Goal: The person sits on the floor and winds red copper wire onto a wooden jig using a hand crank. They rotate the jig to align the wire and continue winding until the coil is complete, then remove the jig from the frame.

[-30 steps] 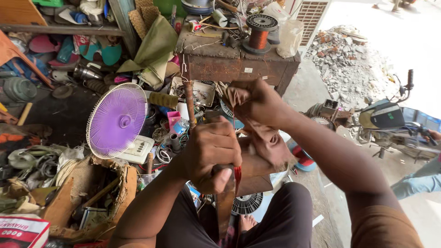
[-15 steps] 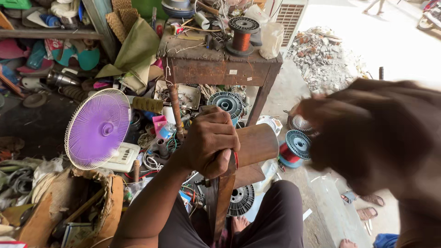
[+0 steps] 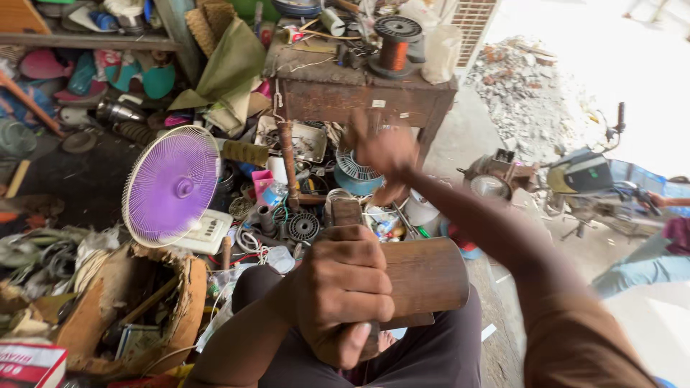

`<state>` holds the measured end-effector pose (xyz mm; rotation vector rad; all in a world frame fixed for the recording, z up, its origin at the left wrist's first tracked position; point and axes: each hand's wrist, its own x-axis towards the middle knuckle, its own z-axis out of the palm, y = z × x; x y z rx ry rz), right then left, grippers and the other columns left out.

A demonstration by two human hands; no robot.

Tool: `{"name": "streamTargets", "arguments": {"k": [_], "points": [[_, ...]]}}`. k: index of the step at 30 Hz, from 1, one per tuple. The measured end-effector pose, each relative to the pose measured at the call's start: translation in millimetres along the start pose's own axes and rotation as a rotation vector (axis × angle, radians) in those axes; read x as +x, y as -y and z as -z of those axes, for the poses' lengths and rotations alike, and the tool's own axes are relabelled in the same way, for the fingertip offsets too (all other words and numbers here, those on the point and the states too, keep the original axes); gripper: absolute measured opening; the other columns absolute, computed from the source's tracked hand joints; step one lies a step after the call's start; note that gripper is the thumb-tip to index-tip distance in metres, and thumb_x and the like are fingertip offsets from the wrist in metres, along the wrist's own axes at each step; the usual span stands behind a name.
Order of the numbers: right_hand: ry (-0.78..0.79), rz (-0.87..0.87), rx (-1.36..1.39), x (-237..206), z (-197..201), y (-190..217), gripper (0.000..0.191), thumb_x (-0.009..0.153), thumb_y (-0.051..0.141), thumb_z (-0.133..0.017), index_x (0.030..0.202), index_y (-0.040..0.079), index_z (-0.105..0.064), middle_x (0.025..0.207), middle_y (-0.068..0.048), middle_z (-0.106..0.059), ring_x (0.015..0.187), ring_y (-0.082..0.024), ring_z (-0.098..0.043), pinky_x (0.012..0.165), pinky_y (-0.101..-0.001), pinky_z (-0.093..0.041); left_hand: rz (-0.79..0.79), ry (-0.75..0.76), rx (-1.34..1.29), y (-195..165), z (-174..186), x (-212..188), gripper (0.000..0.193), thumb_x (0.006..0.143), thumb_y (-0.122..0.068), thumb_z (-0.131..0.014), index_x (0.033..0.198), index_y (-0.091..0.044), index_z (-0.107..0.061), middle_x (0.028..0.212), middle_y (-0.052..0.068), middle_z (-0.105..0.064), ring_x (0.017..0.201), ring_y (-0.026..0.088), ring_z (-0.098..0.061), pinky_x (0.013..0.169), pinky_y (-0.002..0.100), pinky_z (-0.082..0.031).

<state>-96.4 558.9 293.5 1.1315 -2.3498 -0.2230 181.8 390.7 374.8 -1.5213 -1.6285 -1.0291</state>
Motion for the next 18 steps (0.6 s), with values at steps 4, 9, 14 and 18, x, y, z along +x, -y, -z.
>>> {"name": "streamTargets", "arguments": {"k": [4,9,14,18], "points": [[0.705,0.066,0.487,-134,-88,106,0.023,0.095,0.025,-0.060,0.112,0.009,-0.061,0.104,-0.011,-0.067,0.088,-0.028,-0.063,0.071,-0.0432,-0.051,0.010,-0.076,0.090,8,19,-6,0.016,0.079,-0.022,-0.050,0.076,-0.011,-0.061,0.079,0.006,-0.063,0.077,0.029,-0.062,0.084,0.044,-0.048],[0.893,0.168,0.544,-245,-6,198,0.026,0.094,0.026,-0.057,0.115,0.010,-0.060,0.109,-0.011,-0.067,0.095,-0.032,-0.066,0.075,-0.0467,-0.054,0.123,-0.169,0.219,65,49,-6,0.036,0.091,-0.029,-0.042,0.068,-0.009,-0.062,0.072,0.007,-0.064,0.071,0.028,-0.060,0.081,0.043,-0.047],[0.424,0.247,1.252,-233,180,134,0.027,0.093,0.029,-0.059,0.114,0.012,-0.062,0.110,-0.009,-0.067,0.094,-0.030,-0.066,0.074,-0.0457,-0.052,0.183,-0.183,0.268,100,59,6,0.041,0.091,-0.034,-0.042,0.066,-0.007,-0.059,0.068,0.007,-0.063,0.066,0.028,-0.056,0.074,0.041,-0.044],[-0.057,0.636,0.723,-201,276,67,0.027,0.092,0.033,-0.063,0.111,0.015,-0.065,0.108,-0.006,-0.067,0.090,-0.024,-0.065,0.071,-0.0423,-0.048,0.131,-0.164,0.284,91,45,22,0.039,0.091,-0.033,-0.042,0.067,-0.008,-0.060,0.067,0.006,-0.062,0.067,0.027,-0.058,0.076,0.044,-0.044]]}}
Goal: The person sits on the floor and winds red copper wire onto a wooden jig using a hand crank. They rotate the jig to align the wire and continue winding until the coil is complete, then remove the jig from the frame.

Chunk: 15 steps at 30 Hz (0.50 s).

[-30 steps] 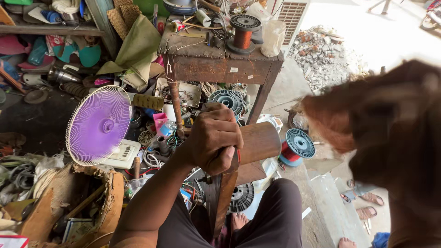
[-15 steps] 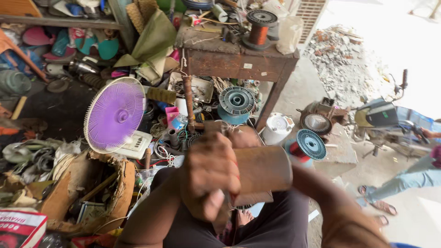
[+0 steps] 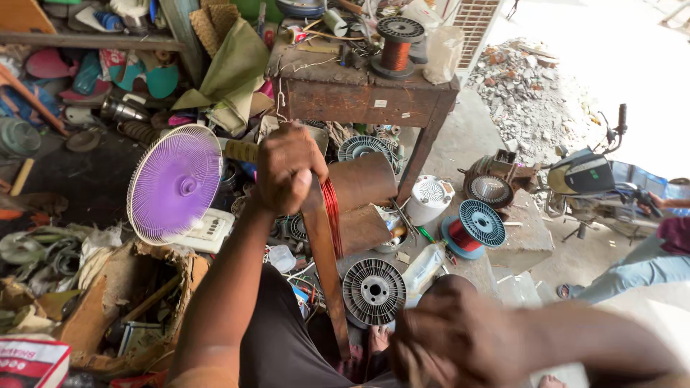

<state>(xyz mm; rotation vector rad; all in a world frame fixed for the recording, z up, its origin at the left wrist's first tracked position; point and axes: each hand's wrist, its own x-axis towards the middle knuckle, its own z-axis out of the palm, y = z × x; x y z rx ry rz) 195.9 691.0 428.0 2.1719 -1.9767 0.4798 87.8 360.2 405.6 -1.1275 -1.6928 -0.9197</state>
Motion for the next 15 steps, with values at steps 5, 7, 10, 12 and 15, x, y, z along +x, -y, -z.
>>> {"name": "streamTargets", "arguments": {"k": [5,7,10,12,15], "points": [[0.040,0.719,-1.898,59,73,-66,0.026,0.090,0.038,-0.067,0.108,0.019,-0.069,0.106,-0.002,-0.068,0.084,-0.016,-0.064,0.067,-0.0381,-0.044,0.001,-0.011,-0.059,-47,-26,17,0.033,0.088,-0.030,-0.044,0.067,-0.012,-0.062,0.068,0.005,-0.064,0.067,0.023,-0.060,0.076,0.042,-0.047],[-0.367,0.034,-1.239,84,88,-117,0.016,0.100,0.026,-0.072,0.107,0.013,-0.067,0.104,-0.002,-0.065,0.081,-0.014,-0.064,0.063,-0.0334,-0.046,-0.027,0.040,-0.076,-73,-28,26,0.027,0.082,-0.028,-0.047,0.067,-0.011,-0.061,0.068,0.005,-0.063,0.068,0.025,-0.058,0.075,0.043,-0.045],[-0.250,-0.157,-1.006,103,65,-198,0.014,0.100,0.020,-0.062,0.111,0.012,-0.065,0.106,-0.008,-0.066,0.073,-0.017,-0.065,0.045,-0.0339,-0.046,-0.123,0.064,-0.099,-111,-33,40,0.021,0.076,-0.025,-0.047,0.073,-0.011,-0.062,0.074,0.006,-0.063,0.077,0.027,-0.061,0.085,0.045,-0.048],[-0.119,-0.394,-0.789,93,24,-247,0.022,0.102,0.019,-0.055,0.119,0.007,-0.062,0.103,-0.012,-0.063,0.064,-0.020,-0.064,0.044,-0.0349,-0.049,-0.104,0.097,-0.146,-132,-33,43,0.021,0.073,-0.025,-0.049,0.073,-0.010,-0.063,0.074,0.005,-0.065,0.075,0.026,-0.061,0.080,0.042,-0.049],[-0.026,-0.499,-0.725,46,-81,-274,0.028,0.093,0.020,-0.057,0.118,0.007,-0.060,0.100,-0.011,-0.065,0.068,-0.023,-0.065,0.049,-0.0370,-0.050,-0.091,0.106,-0.163,-135,-33,31,0.021,0.073,-0.026,-0.050,0.070,-0.011,-0.064,0.071,0.004,-0.065,0.072,0.024,-0.061,0.075,0.041,-0.048]]}}
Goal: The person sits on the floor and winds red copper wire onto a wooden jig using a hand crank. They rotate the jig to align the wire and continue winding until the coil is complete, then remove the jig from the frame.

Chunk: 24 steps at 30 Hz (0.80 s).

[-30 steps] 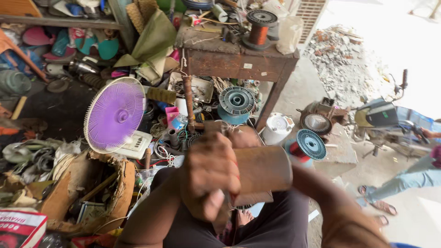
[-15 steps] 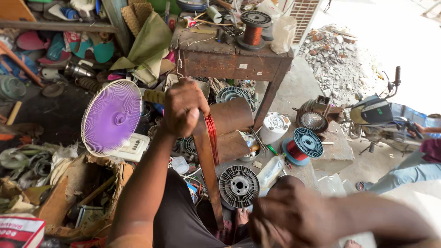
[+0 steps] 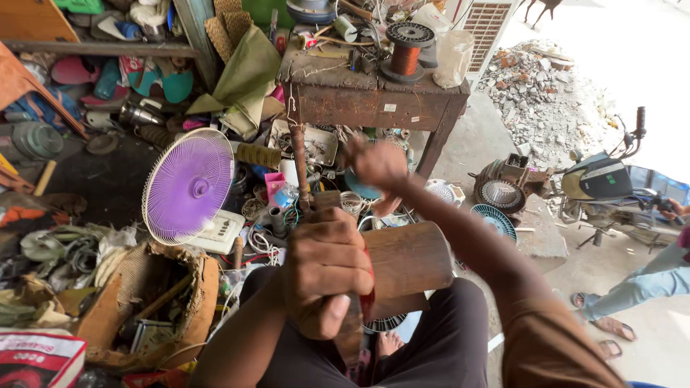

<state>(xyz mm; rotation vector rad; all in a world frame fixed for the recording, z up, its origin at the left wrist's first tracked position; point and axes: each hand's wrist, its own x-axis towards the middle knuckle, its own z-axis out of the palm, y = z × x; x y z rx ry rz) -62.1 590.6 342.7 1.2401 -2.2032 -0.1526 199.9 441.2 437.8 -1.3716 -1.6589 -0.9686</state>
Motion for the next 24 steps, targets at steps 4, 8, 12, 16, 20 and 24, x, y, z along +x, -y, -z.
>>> {"name": "streamTargets", "arguments": {"k": [4,8,12,16,20,24], "points": [[0.710,-0.025,0.418,-116,-75,118,0.024,0.089,0.016,-0.061,0.111,0.005,-0.059,0.095,-0.013,-0.064,0.072,-0.028,-0.065,0.055,-0.0400,-0.051,0.008,-0.083,0.022,29,27,-34,0.028,0.086,-0.027,-0.045,0.073,-0.010,-0.063,0.076,0.006,-0.065,0.078,0.027,-0.064,0.085,0.044,-0.051],[0.849,-0.018,0.643,-203,-19,206,0.022,0.086,0.013,-0.066,0.104,0.002,-0.059,0.091,-0.015,-0.062,0.076,-0.034,-0.064,0.062,-0.0429,-0.052,0.044,-0.145,0.087,82,39,-36,0.050,0.098,-0.037,-0.035,0.068,-0.007,-0.060,0.072,0.010,-0.062,0.071,0.029,-0.061,0.077,0.043,-0.045],[0.533,0.015,1.192,-213,114,166,0.022,0.082,0.010,-0.071,0.096,0.000,-0.058,0.087,-0.017,-0.061,0.080,-0.040,-0.064,0.068,-0.0458,-0.053,0.127,-0.128,0.142,114,45,-15,0.051,0.098,-0.038,-0.037,0.066,-0.006,-0.059,0.068,0.009,-0.063,0.067,0.028,-0.058,0.075,0.042,-0.043],[0.329,0.182,1.149,-180,212,96,0.040,0.071,0.005,-0.070,0.110,-0.006,-0.062,0.093,-0.019,-0.065,0.081,-0.040,-0.067,0.064,-0.0467,-0.054,0.062,-0.127,0.135,112,29,7,0.043,0.094,-0.034,-0.039,0.066,-0.009,-0.061,0.067,0.008,-0.063,0.066,0.026,-0.057,0.073,0.042,-0.045],[-0.107,0.480,0.386,-132,247,78,0.030,0.084,0.012,-0.077,0.112,0.002,-0.074,0.095,-0.012,-0.073,0.069,-0.018,-0.068,0.053,-0.0341,-0.052,0.089,-0.130,0.168,84,17,16,0.030,0.081,-0.029,-0.045,0.066,-0.009,-0.061,0.067,0.007,-0.061,0.068,0.026,-0.058,0.075,0.043,-0.046],[-0.601,0.428,-0.283,-77,271,38,0.014,0.095,0.022,-0.071,0.106,0.014,-0.067,0.100,-0.002,-0.062,0.086,-0.016,-0.066,0.067,-0.0360,-0.053,0.063,-0.108,0.127,62,6,34,0.026,0.083,-0.026,-0.047,0.067,-0.011,-0.061,0.068,0.005,-0.063,0.071,0.024,-0.062,0.076,0.043,-0.047]]}}
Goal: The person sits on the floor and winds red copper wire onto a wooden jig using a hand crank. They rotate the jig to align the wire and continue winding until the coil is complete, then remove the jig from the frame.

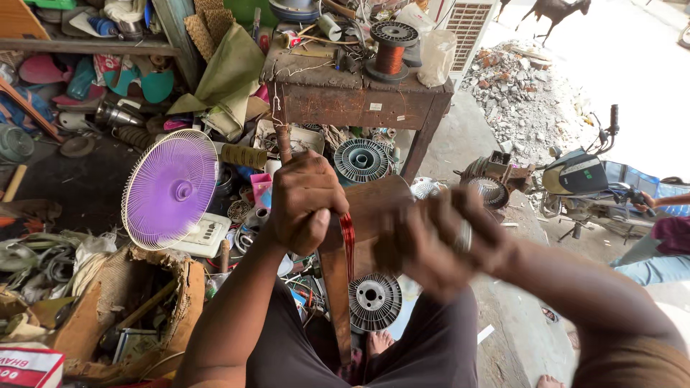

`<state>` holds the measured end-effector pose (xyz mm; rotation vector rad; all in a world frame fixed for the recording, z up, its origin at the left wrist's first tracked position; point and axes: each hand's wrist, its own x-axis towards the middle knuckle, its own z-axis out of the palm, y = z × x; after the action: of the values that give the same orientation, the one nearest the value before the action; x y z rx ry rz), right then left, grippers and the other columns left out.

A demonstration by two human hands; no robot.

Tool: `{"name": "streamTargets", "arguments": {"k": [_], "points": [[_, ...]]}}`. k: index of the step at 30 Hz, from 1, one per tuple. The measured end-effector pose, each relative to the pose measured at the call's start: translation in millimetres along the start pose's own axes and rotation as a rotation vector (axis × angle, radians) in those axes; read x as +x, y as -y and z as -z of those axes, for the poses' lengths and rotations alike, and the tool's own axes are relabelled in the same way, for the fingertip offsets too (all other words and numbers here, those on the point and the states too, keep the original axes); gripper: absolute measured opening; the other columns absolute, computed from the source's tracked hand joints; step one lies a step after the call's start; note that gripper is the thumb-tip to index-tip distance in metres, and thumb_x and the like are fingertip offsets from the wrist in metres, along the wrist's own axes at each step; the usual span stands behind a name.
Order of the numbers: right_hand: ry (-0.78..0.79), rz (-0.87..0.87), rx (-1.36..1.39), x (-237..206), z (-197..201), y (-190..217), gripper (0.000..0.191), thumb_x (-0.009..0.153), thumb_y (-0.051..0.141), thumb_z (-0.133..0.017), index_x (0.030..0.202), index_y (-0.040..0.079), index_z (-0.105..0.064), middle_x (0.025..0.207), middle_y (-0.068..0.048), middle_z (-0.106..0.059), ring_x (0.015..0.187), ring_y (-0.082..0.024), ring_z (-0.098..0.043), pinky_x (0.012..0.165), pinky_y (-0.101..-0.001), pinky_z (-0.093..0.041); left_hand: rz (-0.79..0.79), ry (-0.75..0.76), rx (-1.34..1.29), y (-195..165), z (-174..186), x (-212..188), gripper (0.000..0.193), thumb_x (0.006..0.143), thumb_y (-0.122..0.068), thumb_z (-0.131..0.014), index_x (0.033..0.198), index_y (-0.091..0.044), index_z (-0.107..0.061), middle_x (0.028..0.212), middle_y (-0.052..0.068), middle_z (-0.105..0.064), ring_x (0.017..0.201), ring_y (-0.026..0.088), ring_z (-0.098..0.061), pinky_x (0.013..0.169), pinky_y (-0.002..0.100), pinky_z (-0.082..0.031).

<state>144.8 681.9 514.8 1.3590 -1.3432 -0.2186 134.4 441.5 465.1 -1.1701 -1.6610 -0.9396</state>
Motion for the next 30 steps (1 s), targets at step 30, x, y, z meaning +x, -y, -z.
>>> {"name": "streamTargets", "arguments": {"k": [30], "points": [[0.557,-0.592,1.793,-121,-7,122,0.024,0.082,0.003,-0.070,0.104,-0.002,-0.064,0.098,-0.022,-0.068,0.089,-0.039,-0.069,0.075,-0.0458,-0.056,0.087,-0.005,-0.062,30,13,9,0.036,0.088,-0.030,-0.043,0.064,-0.009,-0.059,0.068,0.004,-0.063,0.070,0.024,-0.061,0.102,0.049,-0.042]]}}
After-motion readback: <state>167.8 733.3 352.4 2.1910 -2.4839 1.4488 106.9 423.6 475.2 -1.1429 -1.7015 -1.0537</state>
